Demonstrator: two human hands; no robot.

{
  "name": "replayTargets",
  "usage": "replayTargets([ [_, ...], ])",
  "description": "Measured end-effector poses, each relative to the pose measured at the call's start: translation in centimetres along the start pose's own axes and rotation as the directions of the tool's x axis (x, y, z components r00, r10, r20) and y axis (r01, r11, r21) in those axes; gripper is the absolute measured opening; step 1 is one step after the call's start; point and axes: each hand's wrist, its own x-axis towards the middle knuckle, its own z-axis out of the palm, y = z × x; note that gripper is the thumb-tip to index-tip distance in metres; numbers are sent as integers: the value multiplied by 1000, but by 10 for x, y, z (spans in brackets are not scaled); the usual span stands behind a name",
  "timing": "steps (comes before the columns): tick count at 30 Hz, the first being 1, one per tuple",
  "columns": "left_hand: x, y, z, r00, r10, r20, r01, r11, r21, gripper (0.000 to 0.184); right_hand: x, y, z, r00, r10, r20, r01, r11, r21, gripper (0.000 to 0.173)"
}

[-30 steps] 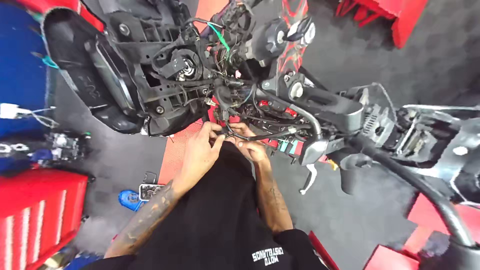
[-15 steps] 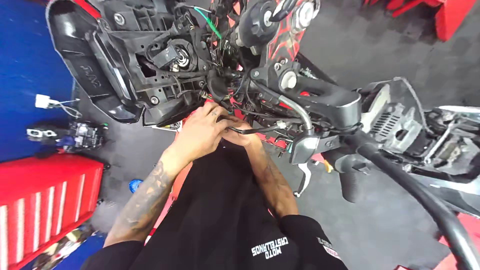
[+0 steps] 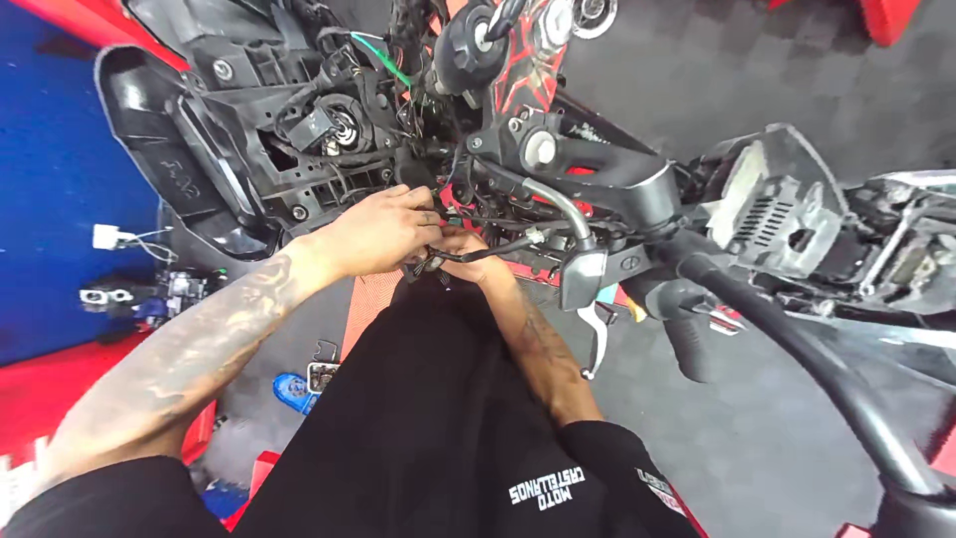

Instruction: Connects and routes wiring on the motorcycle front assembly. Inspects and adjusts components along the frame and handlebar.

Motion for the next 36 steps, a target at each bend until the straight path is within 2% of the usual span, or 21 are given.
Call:
replayTargets([
  [2,0,-3,3,999,47,-15,-47,999,-4,14,0,3,0,999,-46,-28,44,997,-58,21],
  [5,0,-6,3,996,89,-9,-89,996,19,18,0,1,0,994,-111,21,113,990,-87,24],
  [10,-2,-3,4,989,143,-41,-138,986,96,22,-9,-9,4,990,-136,33,140,971,-194,25],
  [12,-5,1,10,982,161,-103,-146,979,143,23,-16,-19,6,991,-137,-3,129,937,-325,20],
  [15,-19,4,27,964,145,-223,-102,976,193,26,-24,-32,6,995,-97,21,95,862,-498,17],
  [19,-28,5,49,930,114,-349,-45,979,201,27,-27,-45,7,996,-29,89,67,882,-467,20],
  [22,-28,9,57,909,90,-407,-18,984,178,25,-27,-56,8,988,-22,151,101,839,-535,23],
  [26,-26,15,71,818,73,-571,40,982,184,21,-29,-64,18,998,-25,65,60,778,-626,20],
  [32,-27,23,94,692,14,-722,146,977,158,21,-29,-59,12,998,-37,43,53,894,-444,17],
  [36,-24,29,106,632,-71,-772,208,975,80,18,-31,-60,16,987,-158,14,140,825,-548,22],
])
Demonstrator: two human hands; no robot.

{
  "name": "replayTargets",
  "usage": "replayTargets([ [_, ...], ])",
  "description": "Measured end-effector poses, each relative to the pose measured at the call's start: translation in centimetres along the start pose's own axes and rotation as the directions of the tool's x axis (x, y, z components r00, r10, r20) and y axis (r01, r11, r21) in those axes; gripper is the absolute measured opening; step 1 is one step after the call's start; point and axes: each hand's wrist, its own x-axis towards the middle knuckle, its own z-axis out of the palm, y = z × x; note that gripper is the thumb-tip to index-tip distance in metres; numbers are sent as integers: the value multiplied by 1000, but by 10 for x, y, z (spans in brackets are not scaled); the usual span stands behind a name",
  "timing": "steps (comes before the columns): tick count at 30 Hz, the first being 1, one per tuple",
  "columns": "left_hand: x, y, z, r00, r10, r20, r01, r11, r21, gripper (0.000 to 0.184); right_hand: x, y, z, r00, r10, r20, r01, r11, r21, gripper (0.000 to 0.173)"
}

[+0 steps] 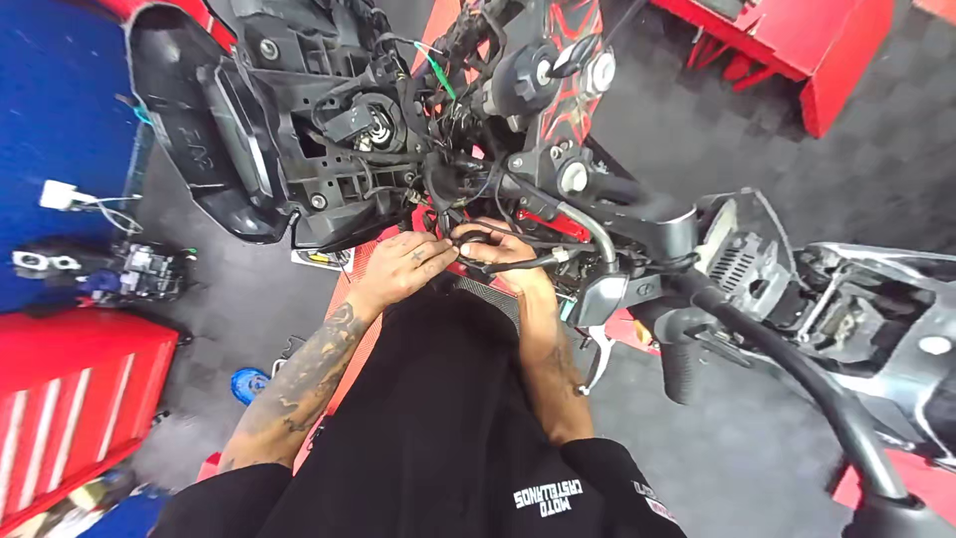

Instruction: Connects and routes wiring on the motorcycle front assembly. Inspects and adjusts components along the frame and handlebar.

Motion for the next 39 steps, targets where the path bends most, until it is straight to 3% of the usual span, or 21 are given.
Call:
replayTargets([
  [2,-2,7,7,990,-135,-36,132,989,-68,13,-2,-3,4,993,-75,-92,68,995,-76,25],
  [4,1,17,15,931,-354,-86,335,925,-179,10,-3,-1,10,975,-106,-197,89,992,-94,26],
  [7,11,41,16,713,-701,-31,645,672,-363,14,-4,5,20,931,-108,-348,103,994,-32,29],
  [10,23,50,3,541,-823,172,770,404,-493,31,-3,8,22,911,-138,-389,145,989,-13,35],
  [12,31,48,-8,536,-798,275,788,356,-502,38,-4,9,22,914,-122,-387,142,990,22,39],
  [15,43,40,-18,597,-747,294,795,499,-346,50,-7,4,24,937,-61,-344,140,968,210,32],
  [17,47,35,-20,617,-731,293,787,560,-260,40,-12,-4,24,959,-10,-285,112,933,343,24],
  [19,50,31,-19,601,-746,288,796,522,-307,24,-16,-9,24,974,7,-228,92,903,419,26],
  [24,39,35,-13,366,-898,247,796,164,-583,17,-23,-3,33,979,-75,-190,155,876,456,39],
  [29,35,48,-3,113,-946,304,602,-178,-778,20,-23,-6,24,997,69,-41,-47,913,406,40],
  [32,34,52,3,-8,-939,345,497,-303,-813,19,-23,-11,21,997,81,-8,-71,915,397,41],
  [34,33,50,5,11,-943,333,516,-280,-810,17,-24,-12,19,998,60,-2,-54,919,390,41],
  [37,25,44,9,166,-970,175,685,-14,-729,17,-24,-10,19,999,31,24,-38,915,402,40],
  [39,20,42,12,194,-972,134,727,50,-685,16,-23,-8,18,999,17,43,-34,909,416,39],
])
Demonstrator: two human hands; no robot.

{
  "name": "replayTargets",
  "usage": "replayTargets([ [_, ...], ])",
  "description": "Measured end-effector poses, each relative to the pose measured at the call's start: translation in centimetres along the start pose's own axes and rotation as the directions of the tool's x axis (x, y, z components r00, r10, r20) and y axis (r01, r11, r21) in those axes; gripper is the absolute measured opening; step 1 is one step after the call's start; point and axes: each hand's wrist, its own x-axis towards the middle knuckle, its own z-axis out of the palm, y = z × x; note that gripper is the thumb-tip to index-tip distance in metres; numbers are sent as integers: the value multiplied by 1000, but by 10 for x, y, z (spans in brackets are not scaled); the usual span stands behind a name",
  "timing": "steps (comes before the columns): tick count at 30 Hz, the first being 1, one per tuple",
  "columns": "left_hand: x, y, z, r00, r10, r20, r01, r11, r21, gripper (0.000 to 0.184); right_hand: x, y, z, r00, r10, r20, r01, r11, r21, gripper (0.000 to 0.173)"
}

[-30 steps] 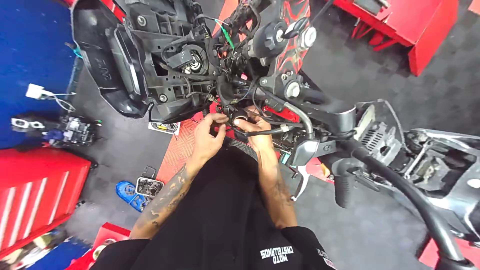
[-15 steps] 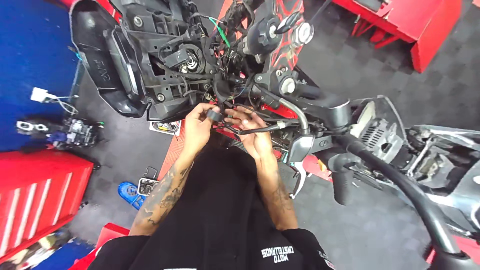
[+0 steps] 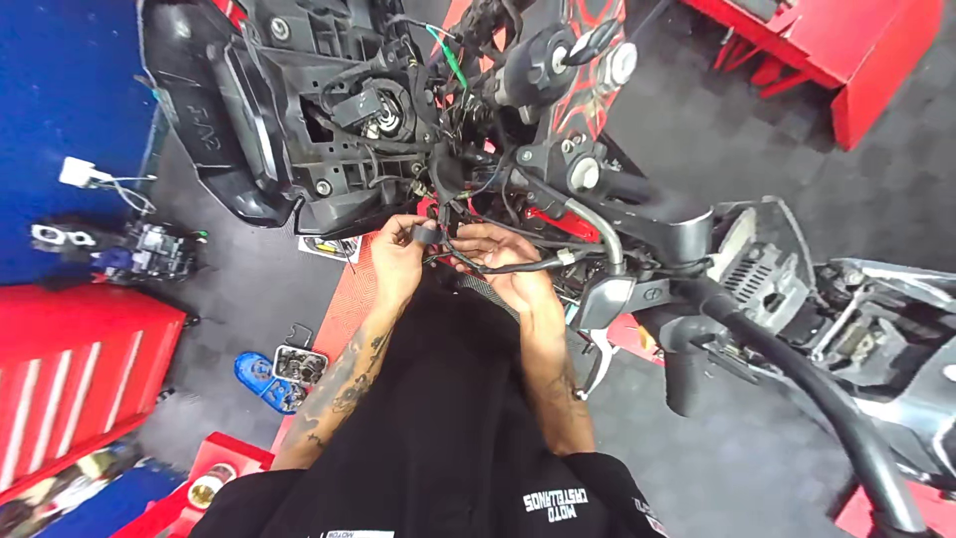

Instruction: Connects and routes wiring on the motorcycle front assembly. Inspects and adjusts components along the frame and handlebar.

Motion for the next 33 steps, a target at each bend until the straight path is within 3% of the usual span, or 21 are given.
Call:
replayTargets([
  [3,-4,-3,3,999,-32,-25,31,998,-53,15,0,2,0,1000,12,-15,-11,999,39,38],
  [8,-10,8,0,939,-326,108,342,867,-362,27,2,2,-3,1000,9,9,-9,998,67,37],
  [11,-10,6,-2,932,-341,123,362,851,-380,30,3,2,-2,999,31,-30,-29,997,67,37],
  [13,-7,-2,1,960,-265,90,280,912,-299,30,6,4,1,990,65,-126,-62,998,31,31],
  [16,-4,-6,5,994,-92,59,94,995,-24,28,13,9,3,955,116,-272,-126,992,-23,24],
  [18,-7,-8,5,998,1,63,-13,981,194,24,14,9,3,947,129,-295,-151,987,-51,25],
  [21,-11,-13,3,989,107,104,-144,871,470,25,17,8,5,957,101,-273,-146,978,-149,22],
  [26,-3,-3,6,988,23,155,-121,738,664,31,18,-2,-1,974,110,-195,-178,909,-377,26],
  [29,1,2,9,987,2,161,-105,765,636,31,18,-5,-5,977,69,-202,-173,809,-562,26],
  [33,-2,10,16,971,-196,135,103,858,503,31,18,-9,-6,986,-11,-164,-118,653,-748,26],
])
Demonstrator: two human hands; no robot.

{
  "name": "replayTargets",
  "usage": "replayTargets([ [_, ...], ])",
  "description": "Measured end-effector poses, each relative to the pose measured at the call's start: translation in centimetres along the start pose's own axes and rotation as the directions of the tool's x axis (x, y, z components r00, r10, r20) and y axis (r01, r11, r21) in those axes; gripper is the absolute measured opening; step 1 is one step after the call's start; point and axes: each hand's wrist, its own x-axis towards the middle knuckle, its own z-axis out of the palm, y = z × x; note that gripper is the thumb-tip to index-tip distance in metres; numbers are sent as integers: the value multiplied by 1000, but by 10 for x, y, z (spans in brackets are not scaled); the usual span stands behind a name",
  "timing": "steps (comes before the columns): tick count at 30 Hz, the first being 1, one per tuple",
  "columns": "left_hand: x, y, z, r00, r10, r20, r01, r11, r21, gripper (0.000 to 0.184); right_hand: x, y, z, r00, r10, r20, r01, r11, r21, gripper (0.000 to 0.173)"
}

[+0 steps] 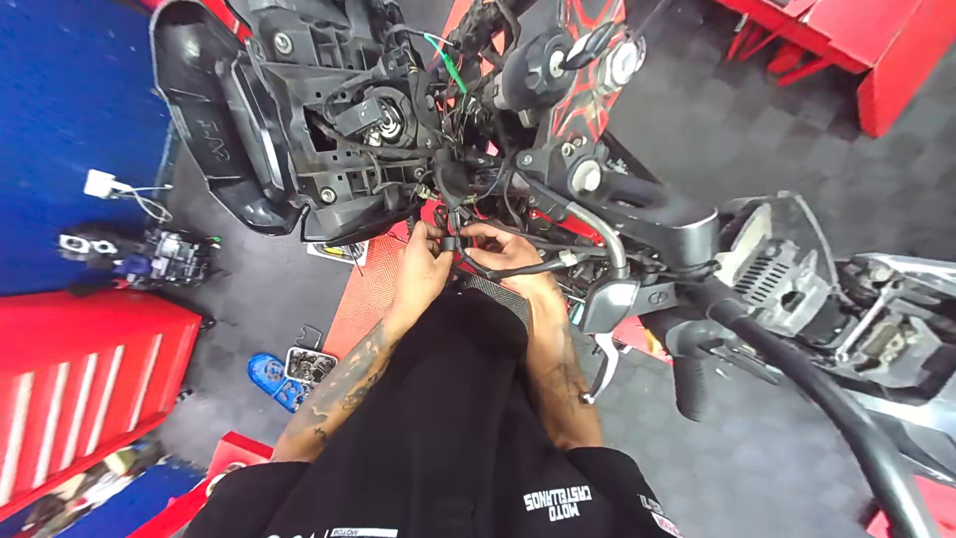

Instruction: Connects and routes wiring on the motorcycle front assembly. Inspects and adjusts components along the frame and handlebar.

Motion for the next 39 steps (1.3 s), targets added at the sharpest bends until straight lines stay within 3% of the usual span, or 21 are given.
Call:
replayTargets([
  [5,-7,6,-2,984,-45,171,103,931,-349,31,2,3,8,999,-51,-16,51,999,16,23],
  [8,-15,0,-25,967,14,255,94,909,-406,41,4,12,13,997,-72,-10,72,993,96,22],
  [9,-19,-2,-32,974,28,223,54,934,-353,42,4,13,13,997,-73,-12,74,993,95,22],
  [12,-35,7,-37,989,148,-25,-146,988,58,47,3,11,12,998,-57,-4,58,996,63,22],
  [14,-40,19,-31,945,327,-25,-303,899,317,61,3,7,14,997,-73,-3,73,995,75,22],
  [16,-41,26,-23,878,472,72,-441,743,505,57,3,4,14,997,-82,-13,83,994,74,23],
  [18,-37,23,-18,803,575,158,-547,605,579,36,3,4,13,995,-94,-17,94,994,54,22],
  [20,-33,15,-19,726,667,167,-624,539,566,23,1,3,11,996,-89,-4,90,995,50,22],
  [24,-32,1,-25,634,766,107,-680,485,550,20,5,13,5,988,-145,45,134,974,185,24],
  [28,-36,-3,-25,657,746,110,-667,506,547,21,10,30,13,983,-137,125,38,808,588,25],
  [31,-36,-4,-27,680,721,134,-682,554,478,27,12,36,16,983,-155,100,23,642,766,30],
  [35,-35,-2,-29,706,704,76,-693,664,281,33,7,29,14,985,-169,22,89,623,777,24],
  [39,-36,8,-19,843,532,-82,-531,847,35,18,-2,14,18,985,-122,-125,175,670,721,24],
])
